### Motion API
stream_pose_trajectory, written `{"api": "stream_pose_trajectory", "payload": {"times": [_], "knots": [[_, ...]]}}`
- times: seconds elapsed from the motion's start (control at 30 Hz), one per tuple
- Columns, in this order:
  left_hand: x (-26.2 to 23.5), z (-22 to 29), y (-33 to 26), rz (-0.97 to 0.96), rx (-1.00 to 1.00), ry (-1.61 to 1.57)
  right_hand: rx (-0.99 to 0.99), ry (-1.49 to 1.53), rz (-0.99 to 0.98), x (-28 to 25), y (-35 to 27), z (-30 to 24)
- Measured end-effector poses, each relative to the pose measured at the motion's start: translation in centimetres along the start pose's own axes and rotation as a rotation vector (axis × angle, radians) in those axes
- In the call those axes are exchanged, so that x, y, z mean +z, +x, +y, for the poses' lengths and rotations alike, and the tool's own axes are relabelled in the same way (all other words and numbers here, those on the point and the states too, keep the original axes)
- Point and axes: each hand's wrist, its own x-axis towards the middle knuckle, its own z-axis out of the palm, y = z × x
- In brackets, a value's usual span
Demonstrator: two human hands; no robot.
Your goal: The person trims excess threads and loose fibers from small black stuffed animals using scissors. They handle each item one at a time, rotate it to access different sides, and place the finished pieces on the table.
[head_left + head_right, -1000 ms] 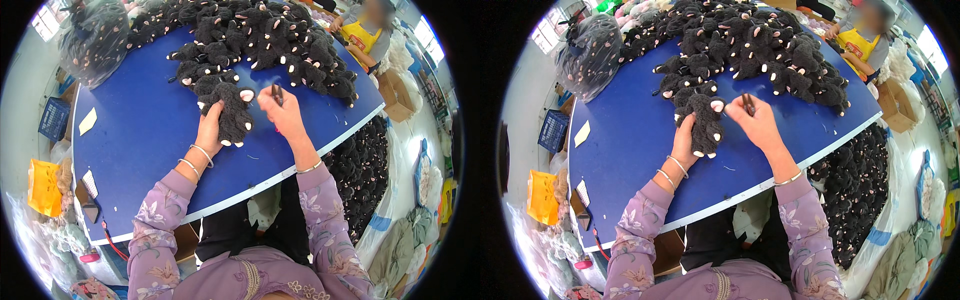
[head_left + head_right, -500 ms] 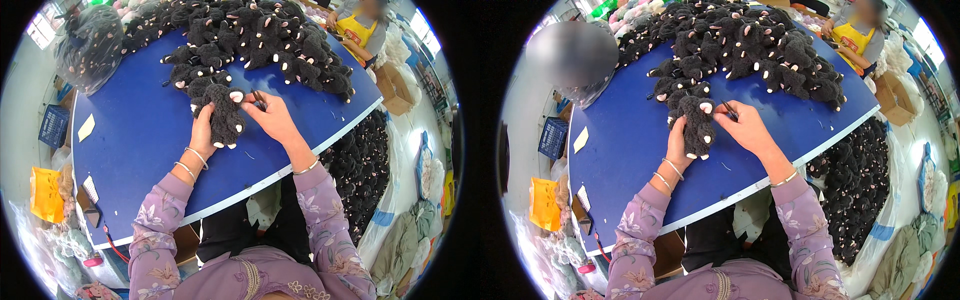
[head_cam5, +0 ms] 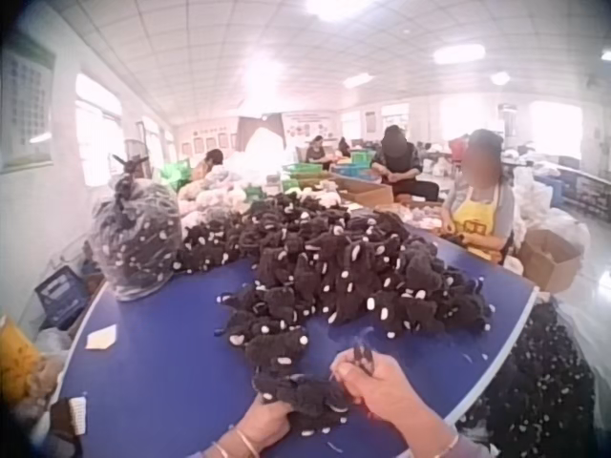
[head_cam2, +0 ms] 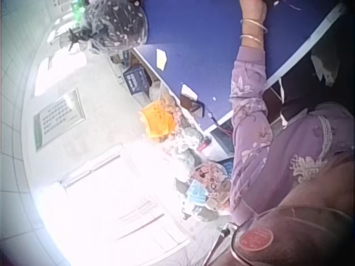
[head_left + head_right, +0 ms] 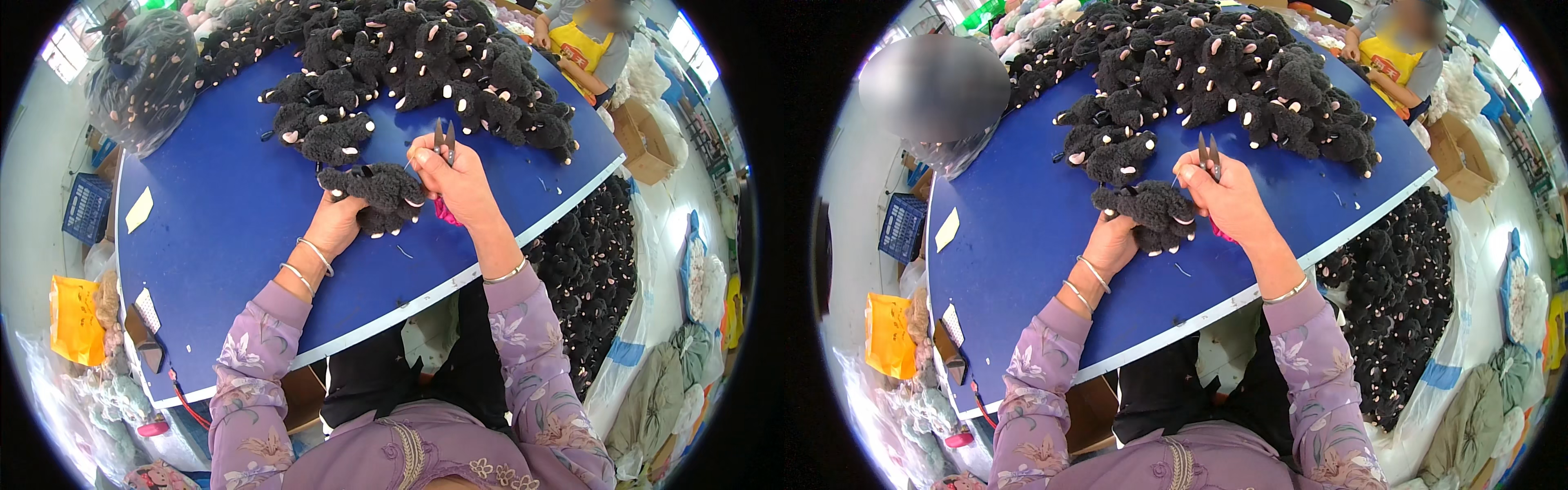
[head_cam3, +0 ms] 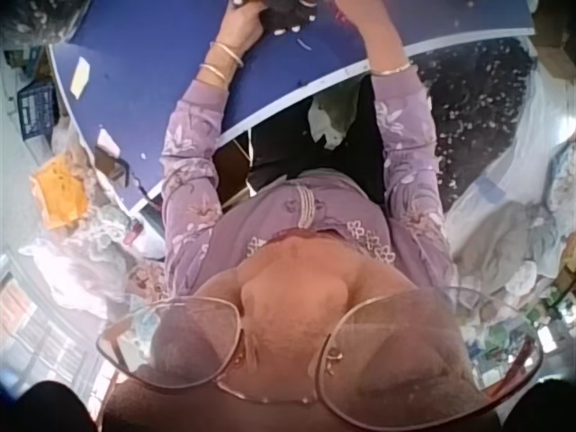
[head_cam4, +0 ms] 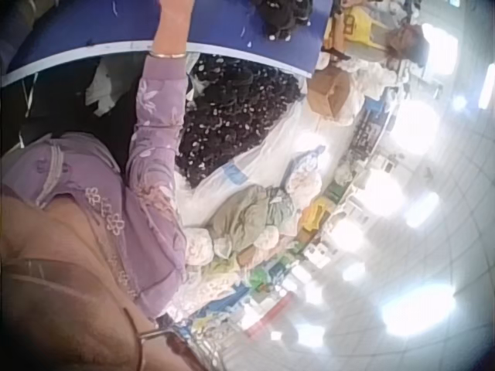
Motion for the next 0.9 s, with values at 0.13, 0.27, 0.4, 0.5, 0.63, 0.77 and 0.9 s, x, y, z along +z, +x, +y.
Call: {"api": "stream_pose_trajectory", "payload": {"times": [0.13,0.27,0.4,0.5,0.63,0.77,0.9], "knots": [[-0.8,-0.4,0.8,0.04,0.335,0.337,0.004,0.072,0.184,-0.2,0.5,-0.3],[-0.7,0.0,0.9,0.14,0.582,0.714,0.059,-0.046,0.074,-1.5,-0.1,-1.0],[-0.5,-0.2,0.8,0.138,0.572,0.645,-0.074,-0.61,-0.058,-0.6,-0.5,-0.6],[-0.2,0.0,0.6,0.139,0.557,0.636,-0.052,-0.554,-0.064,-0.5,-0.8,-0.6],[-0.2,0.3,0.7,0.159,0.595,0.826,-0.022,-0.671,-0.077,-0.2,-0.8,-0.9],[0.2,0.5,0.4,0.156,0.627,0.952,0.081,-0.693,-0.077,0.4,-0.8,-1.4],[0.8,0.4,0.1,0.141,0.642,0.972,0.069,-0.691,-0.086,0.2,-0.5,-0.7]]}}
